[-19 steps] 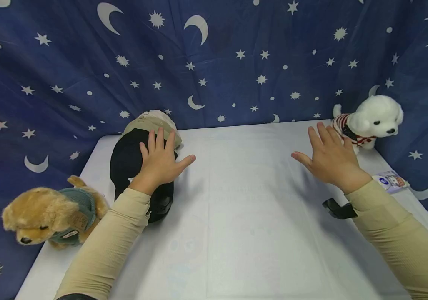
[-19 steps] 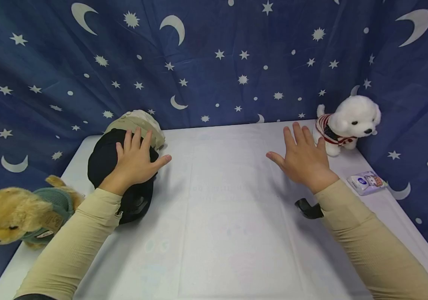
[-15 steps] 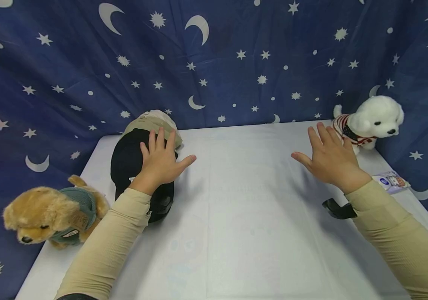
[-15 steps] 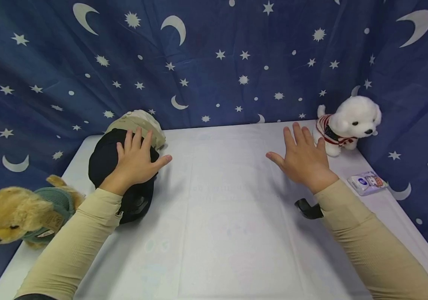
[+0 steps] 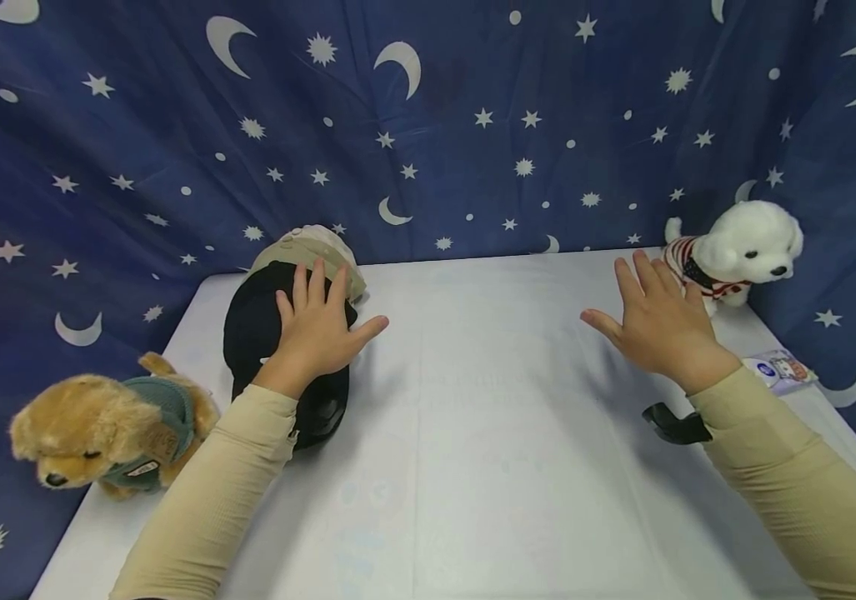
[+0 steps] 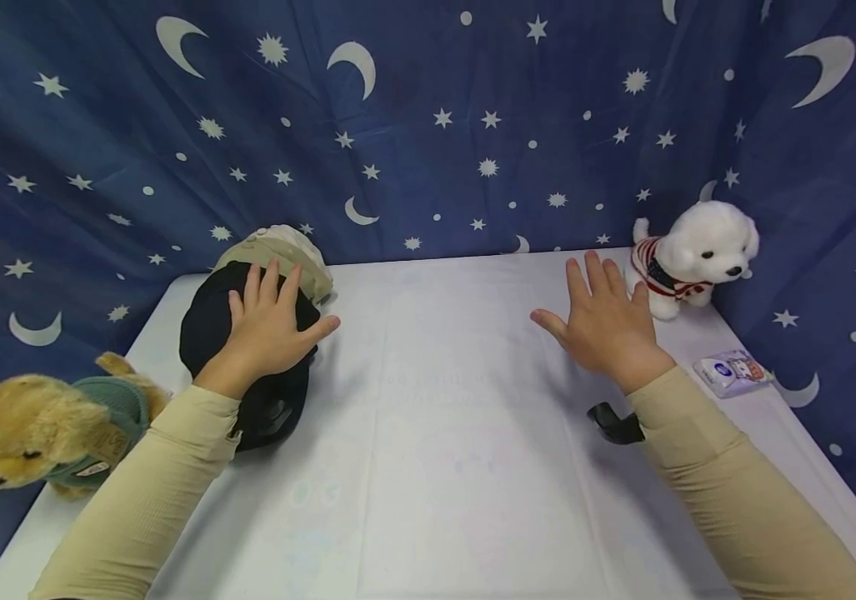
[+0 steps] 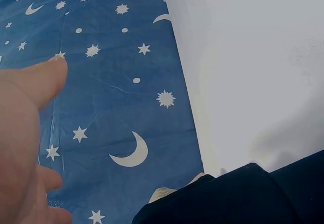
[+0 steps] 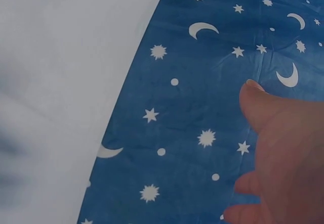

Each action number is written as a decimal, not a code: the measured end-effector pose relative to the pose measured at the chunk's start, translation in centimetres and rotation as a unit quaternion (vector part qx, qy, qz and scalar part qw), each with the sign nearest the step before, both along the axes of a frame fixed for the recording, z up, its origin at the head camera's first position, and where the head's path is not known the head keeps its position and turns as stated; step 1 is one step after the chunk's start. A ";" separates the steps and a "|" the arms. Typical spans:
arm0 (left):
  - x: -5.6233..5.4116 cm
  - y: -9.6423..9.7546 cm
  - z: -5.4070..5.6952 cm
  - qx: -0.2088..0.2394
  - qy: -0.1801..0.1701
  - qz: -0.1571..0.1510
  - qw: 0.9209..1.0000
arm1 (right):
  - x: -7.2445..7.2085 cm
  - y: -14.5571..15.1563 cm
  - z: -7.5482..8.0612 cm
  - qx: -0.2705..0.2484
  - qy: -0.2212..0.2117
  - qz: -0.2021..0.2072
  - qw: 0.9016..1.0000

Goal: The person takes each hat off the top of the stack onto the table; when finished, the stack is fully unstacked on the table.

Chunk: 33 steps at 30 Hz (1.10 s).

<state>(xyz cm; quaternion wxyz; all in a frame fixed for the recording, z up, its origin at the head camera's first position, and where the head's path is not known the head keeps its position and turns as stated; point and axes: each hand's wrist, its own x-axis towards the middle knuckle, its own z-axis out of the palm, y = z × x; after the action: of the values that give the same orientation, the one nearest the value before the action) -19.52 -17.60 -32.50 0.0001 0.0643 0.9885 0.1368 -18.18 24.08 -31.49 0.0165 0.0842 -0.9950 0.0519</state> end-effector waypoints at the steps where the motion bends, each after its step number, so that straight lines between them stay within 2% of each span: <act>1: 0.1 -0.1 0.0 0.001 0.002 -0.001 1.000 | 0.0 0.0 0.0 0.001 0.000 0.000 1.000; 13: 1.3 -1.0 -0.3 0.014 0.036 -0.002 0.999 | 0.0 -0.9 0.0 -0.004 0.005 0.013 1.000; 17: 1.8 -1.6 -0.8 0.039 0.085 -0.012 0.996 | -0.1 -1.5 -0.2 -0.014 0.025 0.026 0.999; 20: 2.2 -2.2 -1.2 0.070 0.144 -0.025 0.987 | -0.3 -2.1 -0.5 -0.029 0.051 0.043 0.997; 26: 3.2 -3.4 -2.0 0.120 0.249 -0.034 0.960 | -0.7 -3.6 -1.3 -0.088 0.079 0.094 0.989; 29: 3.5 -4.0 -2.4 0.146 0.282 -0.028 0.948 | -1.0 -4.5 -1.8 -0.113 0.085 0.105 0.984; 33: 4.1 -4.8 -3.0 0.179 0.309 -0.020 0.934 | -1.2 -5.9 -2.4 -0.144 0.089 0.121 0.978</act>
<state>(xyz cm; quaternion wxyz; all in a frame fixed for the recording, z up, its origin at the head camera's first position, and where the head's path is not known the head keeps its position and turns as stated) -15.43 -22.42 -35.46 -0.3142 0.1220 0.8975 0.2845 -19.33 18.21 -33.91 0.1109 0.2046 -0.9541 0.1884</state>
